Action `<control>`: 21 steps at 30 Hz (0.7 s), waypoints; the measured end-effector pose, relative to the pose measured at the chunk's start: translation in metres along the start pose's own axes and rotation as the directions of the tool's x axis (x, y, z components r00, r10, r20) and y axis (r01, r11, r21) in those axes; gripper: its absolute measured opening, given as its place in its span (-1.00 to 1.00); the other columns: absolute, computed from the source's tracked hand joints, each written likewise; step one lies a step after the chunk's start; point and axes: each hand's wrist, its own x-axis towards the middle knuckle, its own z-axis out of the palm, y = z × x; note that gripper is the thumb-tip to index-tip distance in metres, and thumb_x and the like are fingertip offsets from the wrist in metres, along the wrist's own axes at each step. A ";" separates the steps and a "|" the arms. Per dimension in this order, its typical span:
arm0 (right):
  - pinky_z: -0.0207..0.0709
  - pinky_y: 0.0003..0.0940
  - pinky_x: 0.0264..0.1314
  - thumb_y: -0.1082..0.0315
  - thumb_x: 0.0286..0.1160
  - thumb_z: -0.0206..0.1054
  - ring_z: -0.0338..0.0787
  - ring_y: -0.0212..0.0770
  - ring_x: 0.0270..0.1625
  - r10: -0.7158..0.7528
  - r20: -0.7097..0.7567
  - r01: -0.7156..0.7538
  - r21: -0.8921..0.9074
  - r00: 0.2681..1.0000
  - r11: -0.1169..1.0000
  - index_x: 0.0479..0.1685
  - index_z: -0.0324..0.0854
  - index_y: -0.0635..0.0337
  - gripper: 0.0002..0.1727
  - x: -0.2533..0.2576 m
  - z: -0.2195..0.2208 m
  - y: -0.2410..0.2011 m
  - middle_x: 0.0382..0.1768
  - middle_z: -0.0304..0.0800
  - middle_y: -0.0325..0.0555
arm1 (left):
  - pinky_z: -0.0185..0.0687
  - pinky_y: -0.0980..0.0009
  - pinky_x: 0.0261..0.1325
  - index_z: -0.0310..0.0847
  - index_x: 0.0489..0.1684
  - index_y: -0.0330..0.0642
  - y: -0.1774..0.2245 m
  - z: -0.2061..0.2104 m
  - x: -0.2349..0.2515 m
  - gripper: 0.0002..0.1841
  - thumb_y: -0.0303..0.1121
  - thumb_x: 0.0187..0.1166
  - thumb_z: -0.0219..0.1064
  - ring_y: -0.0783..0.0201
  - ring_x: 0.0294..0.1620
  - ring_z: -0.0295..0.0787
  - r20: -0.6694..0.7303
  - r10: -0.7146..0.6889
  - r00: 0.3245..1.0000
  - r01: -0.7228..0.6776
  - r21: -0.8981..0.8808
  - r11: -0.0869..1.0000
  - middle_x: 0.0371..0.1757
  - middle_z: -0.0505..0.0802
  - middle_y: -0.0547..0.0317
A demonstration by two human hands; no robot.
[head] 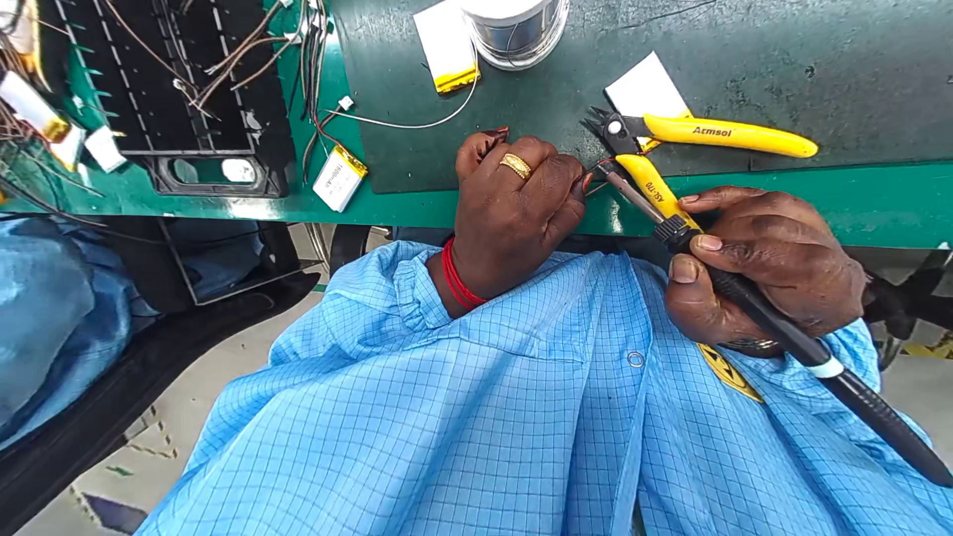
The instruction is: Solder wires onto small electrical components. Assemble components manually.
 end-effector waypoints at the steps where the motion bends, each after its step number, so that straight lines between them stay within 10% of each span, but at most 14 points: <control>1: 0.71 -0.22 0.04 0.29 0.50 0.29 0.65 -0.31 -0.32 0.000 -0.001 0.000 0.000 1.000 1.000 -0.33 0.55 0.15 -0.86 0.000 0.000 0.000 -0.46 0.49 -0.21 | 0.28 0.12 0.22 0.78 -0.36 -0.24 0.000 0.000 0.000 -0.82 -0.38 0.60 0.32 0.18 -0.27 0.67 0.001 0.000 1.000 0.000 -0.001 1.000 -0.38 0.82 0.01; 21: 0.72 -0.37 0.07 0.29 0.56 0.33 0.74 -0.39 -0.18 0.101 -0.117 -0.087 0.117 0.988 0.989 -0.15 0.65 0.11 -0.90 0.006 0.003 -0.004 -0.34 0.68 -0.30 | 0.36 0.16 0.31 0.77 -0.37 -0.19 -0.001 -0.002 -0.002 -0.79 -0.32 0.64 0.31 0.19 -0.18 0.74 0.001 0.005 1.000 -0.005 0.002 1.000 -0.34 0.85 0.05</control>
